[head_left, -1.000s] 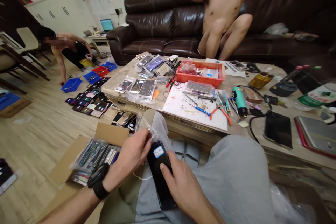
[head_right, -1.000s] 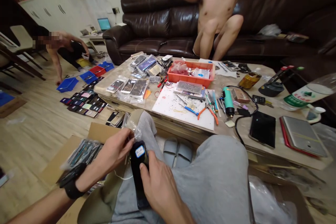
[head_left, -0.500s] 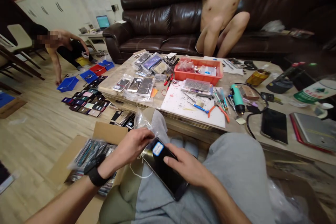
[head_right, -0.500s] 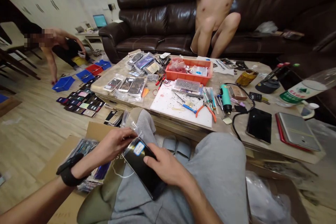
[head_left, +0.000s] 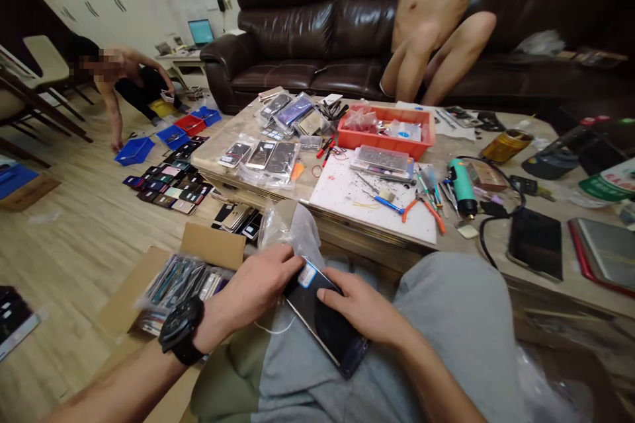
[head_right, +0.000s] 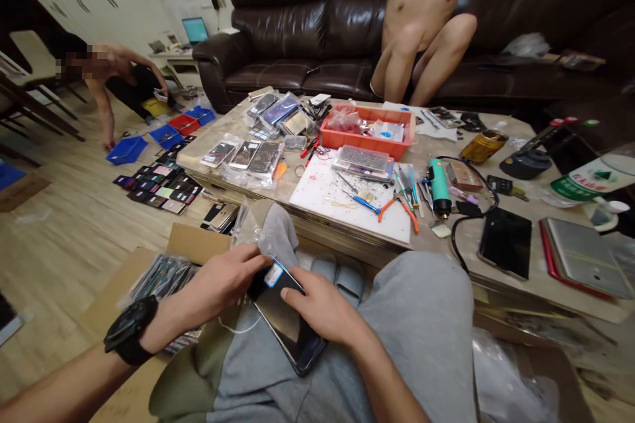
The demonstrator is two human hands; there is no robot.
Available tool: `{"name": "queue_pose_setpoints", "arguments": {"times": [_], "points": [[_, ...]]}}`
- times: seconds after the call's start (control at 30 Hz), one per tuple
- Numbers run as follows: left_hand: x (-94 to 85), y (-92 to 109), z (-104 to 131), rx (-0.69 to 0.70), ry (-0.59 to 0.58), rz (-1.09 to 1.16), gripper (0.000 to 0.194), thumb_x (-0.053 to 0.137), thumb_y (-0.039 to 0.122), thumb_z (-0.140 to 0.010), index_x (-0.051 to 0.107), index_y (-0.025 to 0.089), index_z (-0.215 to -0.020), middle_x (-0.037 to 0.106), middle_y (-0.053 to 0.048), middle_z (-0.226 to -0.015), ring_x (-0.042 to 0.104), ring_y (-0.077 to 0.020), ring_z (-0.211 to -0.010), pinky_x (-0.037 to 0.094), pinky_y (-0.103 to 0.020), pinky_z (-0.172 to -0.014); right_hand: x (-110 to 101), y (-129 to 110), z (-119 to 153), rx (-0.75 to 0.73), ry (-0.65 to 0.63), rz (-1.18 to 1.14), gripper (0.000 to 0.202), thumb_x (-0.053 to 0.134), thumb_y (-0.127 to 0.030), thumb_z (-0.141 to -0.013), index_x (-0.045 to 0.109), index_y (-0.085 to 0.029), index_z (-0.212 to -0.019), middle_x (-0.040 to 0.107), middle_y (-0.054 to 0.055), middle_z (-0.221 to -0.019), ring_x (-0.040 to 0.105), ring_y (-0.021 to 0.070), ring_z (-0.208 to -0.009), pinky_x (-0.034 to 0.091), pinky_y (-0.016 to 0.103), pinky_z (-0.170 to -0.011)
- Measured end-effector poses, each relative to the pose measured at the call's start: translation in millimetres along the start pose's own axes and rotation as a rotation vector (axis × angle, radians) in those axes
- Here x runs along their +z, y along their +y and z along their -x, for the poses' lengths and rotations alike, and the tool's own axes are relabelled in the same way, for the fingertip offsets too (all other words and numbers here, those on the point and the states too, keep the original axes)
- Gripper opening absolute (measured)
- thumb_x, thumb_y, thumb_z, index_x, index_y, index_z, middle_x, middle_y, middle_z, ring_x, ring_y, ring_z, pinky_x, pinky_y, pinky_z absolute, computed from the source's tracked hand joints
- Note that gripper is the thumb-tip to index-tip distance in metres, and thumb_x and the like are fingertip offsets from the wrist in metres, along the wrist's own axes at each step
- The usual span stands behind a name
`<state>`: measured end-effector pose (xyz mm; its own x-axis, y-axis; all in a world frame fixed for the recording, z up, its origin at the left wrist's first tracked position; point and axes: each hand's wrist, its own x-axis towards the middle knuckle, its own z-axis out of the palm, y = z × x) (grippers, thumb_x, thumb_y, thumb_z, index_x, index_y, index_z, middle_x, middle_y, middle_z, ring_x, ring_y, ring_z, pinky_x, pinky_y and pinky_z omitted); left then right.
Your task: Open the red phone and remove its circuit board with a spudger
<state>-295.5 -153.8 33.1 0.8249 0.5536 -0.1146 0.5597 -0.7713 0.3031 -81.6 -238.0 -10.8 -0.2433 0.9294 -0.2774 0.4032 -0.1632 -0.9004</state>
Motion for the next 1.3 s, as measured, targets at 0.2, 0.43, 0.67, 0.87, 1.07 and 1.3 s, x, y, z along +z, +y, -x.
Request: {"name": "queue_pose_setpoints", "arguments": {"times": [0.2,0.43,0.67,0.87,1.07,1.3], "points": [[9.8,1,4,-0.027,0.079,0.032,0.045,0.042,0.0,-0.088,0.06,0.025,-0.121,0.061,-0.006,-0.102,0.057,-0.0215,-0.091,0.046,-0.031,-0.079,3,-4,1,0.02,0.041,-0.05,0.018,0.054,-0.034,-0.092,0.066,-0.02,-0.09,0.069,0.002,-0.086,0.061,0.0222,-0.082,0.044,0.03,-0.07],[29.8,-2,23,-0.323,0.234,0.066,0.016,0.046,0.016,-0.096,0.056,0.021,-0.084,0.059,-0.005,-0.083,0.056,-0.0204,-0.074,0.043,-0.031,-0.069,9,10,0,0.025,0.058,-0.19,0.025,0.059,-0.042,-0.092,0.071,-0.02,-0.093,0.071,0.002,-0.089,0.061,0.0234,-0.086,0.047,0.032,-0.076],[40.7,8,41,-0.433,0.324,0.19,0.017,0.049,0.015,-0.094,0.056,0.022,-0.08,0.06,0.0,-0.077,0.057,-0.0154,-0.067,0.041,-0.026,-0.065,15,13,-4,0.079,-0.046,-0.473,0.042,0.063,-0.053,-0.087,0.073,-0.017,-0.107,0.075,0.004,-0.094,0.067,0.0244,-0.085,0.051,0.035,-0.076],[49.6,13,42,-0.534,0.411,0.256,0.016,0.051,0.02,-0.094,0.057,0.022,-0.08,0.059,0.001,-0.073,0.056,-0.0153,-0.066,0.04,-0.027,-0.064,26,15,-3,0.122,-0.054,-0.603,0.045,0.059,-0.052,-0.09,0.071,-0.016,-0.113,0.077,0.006,-0.093,0.071,0.0257,-0.087,0.053,0.035,-0.076],[48.7,11,38,-0.569,0.432,0.321,0.016,0.053,0.022,-0.092,0.057,0.022,-0.077,0.059,0.004,-0.068,0.056,-0.0138,-0.062,0.039,-0.025,-0.059,33,12,-2,0.08,0.093,-0.414,0.041,0.058,-0.051,-0.09,0.07,-0.018,-0.111,0.076,0.006,-0.104,0.068,0.0281,-0.1,0.051,0.038,-0.086],[42.6,12,36,-0.445,0.492,0.252,0.017,0.052,0.022,-0.095,0.056,0.022,-0.078,0.056,0.002,-0.073,0.055,-0.0152,-0.067,0.043,-0.027,-0.064,52,-12,8,0.106,0.298,-0.033,0.025,0.052,-0.037,-0.092,0.066,-0.021,-0.105,0.072,0.007,-0.087,0.066,0.0296,-0.082,0.043,0.037,-0.072]]}}
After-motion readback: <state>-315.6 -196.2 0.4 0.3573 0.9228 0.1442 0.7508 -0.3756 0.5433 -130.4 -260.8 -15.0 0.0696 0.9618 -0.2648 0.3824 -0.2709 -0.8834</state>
